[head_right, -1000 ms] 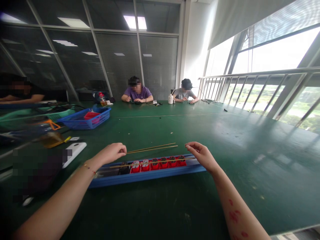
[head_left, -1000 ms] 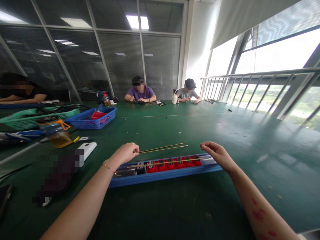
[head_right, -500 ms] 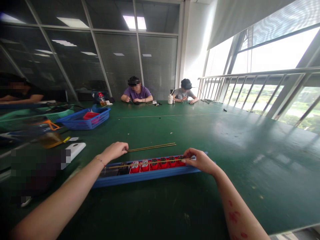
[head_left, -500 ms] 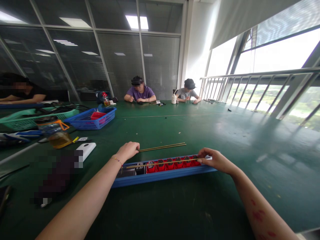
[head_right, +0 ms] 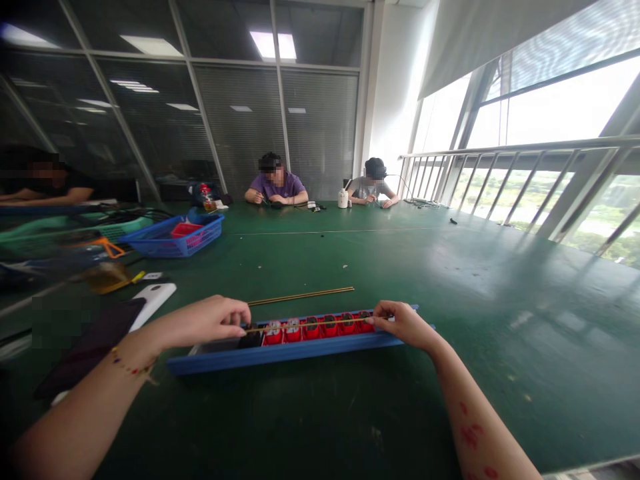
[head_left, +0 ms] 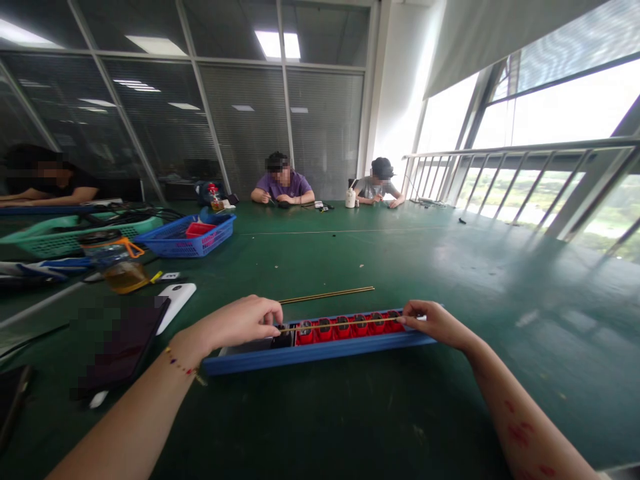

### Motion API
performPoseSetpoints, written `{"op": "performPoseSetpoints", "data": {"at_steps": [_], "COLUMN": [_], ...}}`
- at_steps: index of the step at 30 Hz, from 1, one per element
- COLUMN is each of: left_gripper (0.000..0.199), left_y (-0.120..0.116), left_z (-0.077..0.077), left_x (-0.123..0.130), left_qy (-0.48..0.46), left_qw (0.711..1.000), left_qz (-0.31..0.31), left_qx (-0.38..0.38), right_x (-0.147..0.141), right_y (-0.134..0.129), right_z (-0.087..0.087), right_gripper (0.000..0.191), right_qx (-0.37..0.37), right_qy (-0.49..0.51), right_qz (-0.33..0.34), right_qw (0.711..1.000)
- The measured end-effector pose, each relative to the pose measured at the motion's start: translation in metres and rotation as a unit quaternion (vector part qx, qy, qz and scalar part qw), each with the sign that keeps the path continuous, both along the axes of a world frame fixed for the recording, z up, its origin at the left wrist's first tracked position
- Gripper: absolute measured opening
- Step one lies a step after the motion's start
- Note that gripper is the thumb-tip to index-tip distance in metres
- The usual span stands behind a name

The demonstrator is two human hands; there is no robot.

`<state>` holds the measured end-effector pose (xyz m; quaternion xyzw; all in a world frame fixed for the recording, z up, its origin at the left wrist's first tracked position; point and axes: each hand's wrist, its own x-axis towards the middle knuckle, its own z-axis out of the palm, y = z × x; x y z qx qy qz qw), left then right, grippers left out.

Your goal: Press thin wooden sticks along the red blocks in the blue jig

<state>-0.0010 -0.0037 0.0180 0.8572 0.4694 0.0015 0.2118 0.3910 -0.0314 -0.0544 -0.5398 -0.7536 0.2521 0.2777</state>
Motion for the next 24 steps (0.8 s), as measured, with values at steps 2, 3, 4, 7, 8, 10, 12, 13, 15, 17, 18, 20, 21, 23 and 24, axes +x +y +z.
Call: {"op": "performPoseSetpoints", "data": {"at_steps": [2,3,4,7,8,10,12,13,15,17,18,20,21,23,24], "left_gripper": [0.025,0.025,0.025,0.024,0.025,0.027,0.026,0.025,0.025,0.025,0.025,0.024,0.023,0.02,0.018], "left_y": [-0.002,-0.002,-0.003,-0.005,-0.005,-0.004,0.0,0.002,0.008,0.015,0.018,0.025,0.028,0.036,0.041], "left_z": [-0.005,-0.006,-0.007,-0.002,0.001,0.008,0.013,0.015,0.018,0.018,0.017,0.012,0.008,-0.003,-0.009], "left_x": [0.0,0.0,-0.001,-0.002,-0.002,-0.005,-0.01,-0.012,-0.018,-0.023,-0.026,-0.029,-0.029,-0.029,-0.029], "left_qy": [-0.007,-0.009,-0.009,-0.008,-0.009,-0.015,-0.02,-0.021,-0.02,-0.014,-0.01,0.005,0.014,0.034,0.043], "left_qw": [1.0,1.0,1.0,0.996,0.993,0.986,0.98,0.976,0.971,0.968,0.967,0.967,0.968,0.97,0.971], "left_qz": [0.006,0.009,0.01,-0.007,-0.015,-0.021,-0.011,-0.003,0.017,0.038,0.048,0.062,0.068,0.075,0.079], "left_qx": [0.01,0.016,0.026,0.091,0.117,0.164,0.199,0.215,0.239,0.249,0.251,0.246,0.241,0.228,0.22], "right_x": [0.0,0.001,0.001,0.002,0.002,0.002,0.003,0.003,0.004,0.004,0.004,0.005,0.005,0.005,0.005], "right_y": [0.0,0.0,0.0,0.001,0.001,0.001,0.001,0.001,0.001,0.002,0.003,0.003,0.003,0.004,0.005], "right_z": [-0.001,-0.001,-0.001,-0.001,0.0,0.001,0.001,0.001,0.0,-0.002,-0.003,-0.004,-0.005,-0.004,-0.002], "right_gripper": [0.032,0.031,0.031,0.032,0.033,0.034,0.035,0.035,0.036,0.037,0.038,0.041,0.042,0.039,0.037], "right_qx": [-0.003,-0.003,-0.004,-0.002,0.0,0.002,-0.002,-0.006,-0.013,-0.018,-0.019,-0.019,-0.016,0.004,0.022], "right_qy": [-0.001,-0.001,0.0,-0.006,-0.009,-0.011,-0.006,-0.002,0.002,0.005,0.007,0.01,0.01,0.003,-0.005], "right_qz": [0.002,0.004,0.006,0.007,0.004,-0.001,0.001,0.003,0.004,-0.005,-0.012,-0.028,-0.035,-0.053,-0.064], "right_qw": [1.0,1.0,1.0,1.0,1.0,1.0,1.0,1.0,1.0,1.0,1.0,0.999,0.999,0.999,0.998]}}
